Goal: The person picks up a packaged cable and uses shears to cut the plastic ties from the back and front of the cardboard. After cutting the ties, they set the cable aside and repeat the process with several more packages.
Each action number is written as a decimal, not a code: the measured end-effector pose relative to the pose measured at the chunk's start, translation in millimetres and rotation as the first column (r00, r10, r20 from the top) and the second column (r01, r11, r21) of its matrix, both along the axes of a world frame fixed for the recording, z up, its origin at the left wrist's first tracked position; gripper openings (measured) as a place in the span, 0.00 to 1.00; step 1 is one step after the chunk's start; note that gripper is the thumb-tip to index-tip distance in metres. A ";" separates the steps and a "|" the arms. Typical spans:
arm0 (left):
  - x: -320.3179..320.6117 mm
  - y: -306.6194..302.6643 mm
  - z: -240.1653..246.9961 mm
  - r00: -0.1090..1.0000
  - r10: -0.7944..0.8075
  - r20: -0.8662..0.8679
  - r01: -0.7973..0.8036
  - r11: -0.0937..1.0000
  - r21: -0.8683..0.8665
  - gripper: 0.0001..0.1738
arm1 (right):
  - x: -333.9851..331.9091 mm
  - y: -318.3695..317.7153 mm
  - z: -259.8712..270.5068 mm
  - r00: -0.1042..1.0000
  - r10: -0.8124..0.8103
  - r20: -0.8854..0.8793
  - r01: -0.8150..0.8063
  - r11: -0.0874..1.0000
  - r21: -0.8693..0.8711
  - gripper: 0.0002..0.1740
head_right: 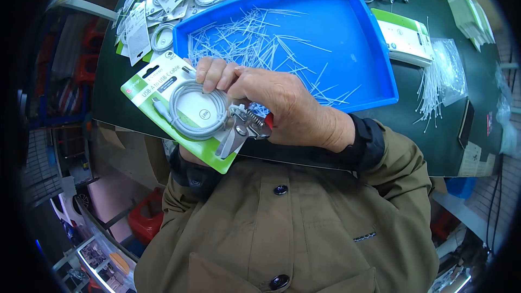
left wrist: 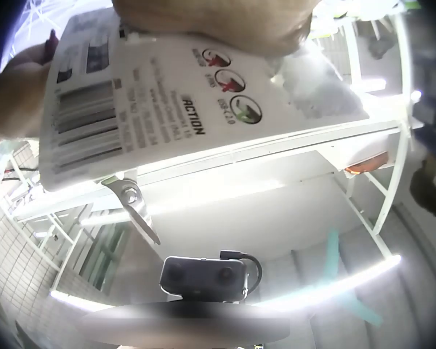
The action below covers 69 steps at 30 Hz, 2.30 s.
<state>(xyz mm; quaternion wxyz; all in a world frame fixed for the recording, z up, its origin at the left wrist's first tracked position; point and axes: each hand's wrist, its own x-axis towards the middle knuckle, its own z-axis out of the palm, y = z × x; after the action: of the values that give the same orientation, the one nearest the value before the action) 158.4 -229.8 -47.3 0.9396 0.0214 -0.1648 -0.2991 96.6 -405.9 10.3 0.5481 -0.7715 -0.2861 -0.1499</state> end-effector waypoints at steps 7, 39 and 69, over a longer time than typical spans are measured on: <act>18.5 52.7 63.4 0.945 0.325 -0.039 -0.314 0.933 0.173 0.30 | -7.4 -12.5 15.6 0.990 0.071 -0.121 -0.079 0.995 -0.062 0.18; 231.0 174.7 34.4 0.604 -0.008 0.797 -0.273 -0.942 0.197 0.39 | -4.1 -67.9 18.2 0.817 -0.296 -0.495 0.190 0.948 -0.253 0.37; 237.4 202.0 56.0 0.811 0.330 0.483 -0.525 0.047 0.850 0.19 | -12.2 -63.0 21.7 0.888 -0.303 -0.346 0.156 0.906 -0.393 0.42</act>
<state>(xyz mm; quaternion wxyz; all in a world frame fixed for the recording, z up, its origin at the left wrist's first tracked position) 395.7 -27.8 8.8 0.7385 0.6732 0.0006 -0.0369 84.4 -468.9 31.9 0.4247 -0.9003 -0.0956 -0.0001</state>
